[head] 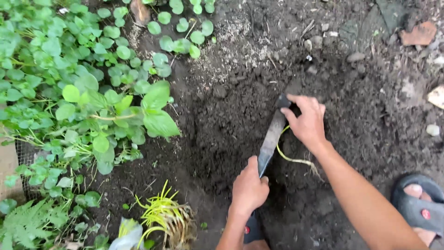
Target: The person uses a small hand trowel to dig holes in the soil and plants several small green seedlings one by one. They cover the roots with soil and pat the ground around each plant to secure it.
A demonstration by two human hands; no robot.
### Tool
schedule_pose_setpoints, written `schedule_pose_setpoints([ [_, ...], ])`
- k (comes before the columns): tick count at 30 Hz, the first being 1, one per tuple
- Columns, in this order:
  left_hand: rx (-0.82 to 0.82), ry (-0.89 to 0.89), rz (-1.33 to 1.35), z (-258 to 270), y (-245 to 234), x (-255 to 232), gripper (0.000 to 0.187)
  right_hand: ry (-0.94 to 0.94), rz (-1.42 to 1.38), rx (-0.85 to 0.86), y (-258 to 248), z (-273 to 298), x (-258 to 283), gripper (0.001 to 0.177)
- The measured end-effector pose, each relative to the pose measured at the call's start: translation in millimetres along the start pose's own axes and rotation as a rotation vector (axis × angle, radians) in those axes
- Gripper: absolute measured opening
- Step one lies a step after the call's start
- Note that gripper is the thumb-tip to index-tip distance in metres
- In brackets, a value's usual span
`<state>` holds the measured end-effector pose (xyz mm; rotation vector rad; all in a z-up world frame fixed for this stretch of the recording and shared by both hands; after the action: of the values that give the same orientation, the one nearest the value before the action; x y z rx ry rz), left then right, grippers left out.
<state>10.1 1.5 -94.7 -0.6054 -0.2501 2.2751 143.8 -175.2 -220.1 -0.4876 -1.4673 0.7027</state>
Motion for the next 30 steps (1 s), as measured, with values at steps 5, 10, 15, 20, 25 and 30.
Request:
schedule_pose_setpoints([
  [5, -0.045, 0.016, -0.027, -2.1, 1.1, 2.8, 0.052, 0.454, -0.508, -0.058, -20.1, -16.6, 9.7, 0.035],
  [10, -0.051, 0.011, -0.038, -2.6, 0.7, 1.3, 0.049, 0.828, -0.901, 0.108, -38.9, -4.4, 17.4, 0.028],
  [15, -0.058, 0.011, 0.012, 1.8, 0.7, -0.4, 0.037, 0.779, -0.425, 0.319, -79.5, -6.5, 32.4, 0.013],
  [20, -0.037, -0.043, 0.015, 4.6, -0.8, -6.0, 0.042, -0.047, -1.006, -0.443, -129.7, -31.1, -76.2, 0.016],
  [25, -0.075, -0.086, 0.013, 16.1, -10.8, -21.9, 0.045, -0.238, -1.358, -0.773, -154.7, -16.1, -34.5, 0.060],
  [30, -0.155, -0.033, -0.060, 70.7, -46.3, -58.8, 0.036, -0.136, -0.278, -0.414, -106.7, 23.3, 44.5, 0.031],
])
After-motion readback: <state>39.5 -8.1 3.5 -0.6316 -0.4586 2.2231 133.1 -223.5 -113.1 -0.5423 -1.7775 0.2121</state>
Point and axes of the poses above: each hand's wrist, its own z-axis away from the middle knuckle, its own y-axis out of the palm, x = y × z, the point moved 3 cm from there along -z, towards the middle knuckle, and after that the axes turned 3 degrees about -z, right-handed, at the moved point
